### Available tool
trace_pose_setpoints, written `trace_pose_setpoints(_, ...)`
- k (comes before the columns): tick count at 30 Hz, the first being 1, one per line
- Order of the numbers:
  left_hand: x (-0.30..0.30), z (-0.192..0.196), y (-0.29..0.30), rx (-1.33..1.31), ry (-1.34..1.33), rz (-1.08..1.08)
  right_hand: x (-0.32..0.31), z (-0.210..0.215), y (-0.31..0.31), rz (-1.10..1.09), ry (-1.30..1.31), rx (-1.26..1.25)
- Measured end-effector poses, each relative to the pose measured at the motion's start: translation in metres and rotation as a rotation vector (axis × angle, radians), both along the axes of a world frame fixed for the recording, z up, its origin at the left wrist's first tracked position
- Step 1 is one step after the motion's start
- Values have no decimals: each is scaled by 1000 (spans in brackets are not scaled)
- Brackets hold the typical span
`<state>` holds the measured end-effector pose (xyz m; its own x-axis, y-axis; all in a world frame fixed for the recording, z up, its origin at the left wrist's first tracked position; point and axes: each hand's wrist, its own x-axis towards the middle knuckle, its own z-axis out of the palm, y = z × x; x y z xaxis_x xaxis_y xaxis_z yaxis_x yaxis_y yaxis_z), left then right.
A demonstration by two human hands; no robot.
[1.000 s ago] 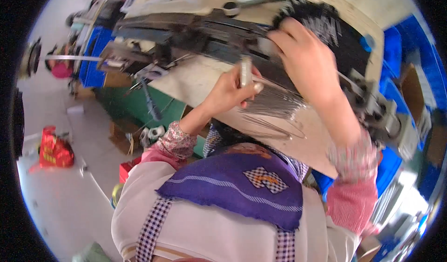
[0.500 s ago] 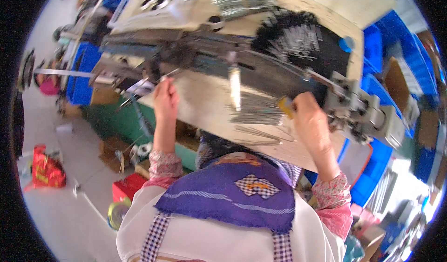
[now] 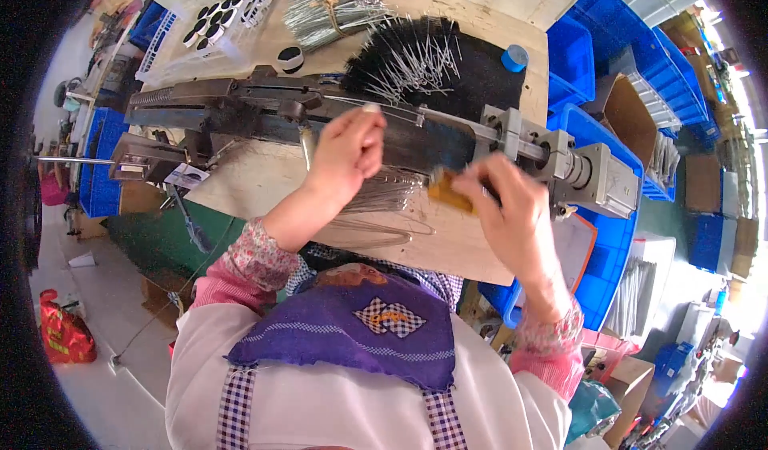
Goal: The person is manually inserting metal pins into a component base using a fixture on a manufacturing line.
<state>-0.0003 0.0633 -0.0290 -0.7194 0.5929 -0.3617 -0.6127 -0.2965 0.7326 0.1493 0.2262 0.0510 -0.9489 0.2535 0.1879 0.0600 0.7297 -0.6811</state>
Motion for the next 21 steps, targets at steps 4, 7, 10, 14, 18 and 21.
trace_pose_setpoints(4,4,-4,-6,-10,147,209,-95,-1,12,107,221,229)
trace_pose_setpoints(7,2,-7,-2,-20,137,188,-157,-34,-2,324,30,256)
trace_pose_setpoints(10,4,-6,-3,-17,123,149,-162,-46,-3,520,9,57)
trace_pose_setpoints(14,7,-1,-5,-5,62,186,-154,-24,1,482,-203,-148)
trace_pose_setpoints(18,0,-18,-11,7,129,74,-166,-16,11,425,-448,-490)
trace_pose_setpoints(21,2,-18,0,144,198,-42,-174,-22,19,493,-629,-530)
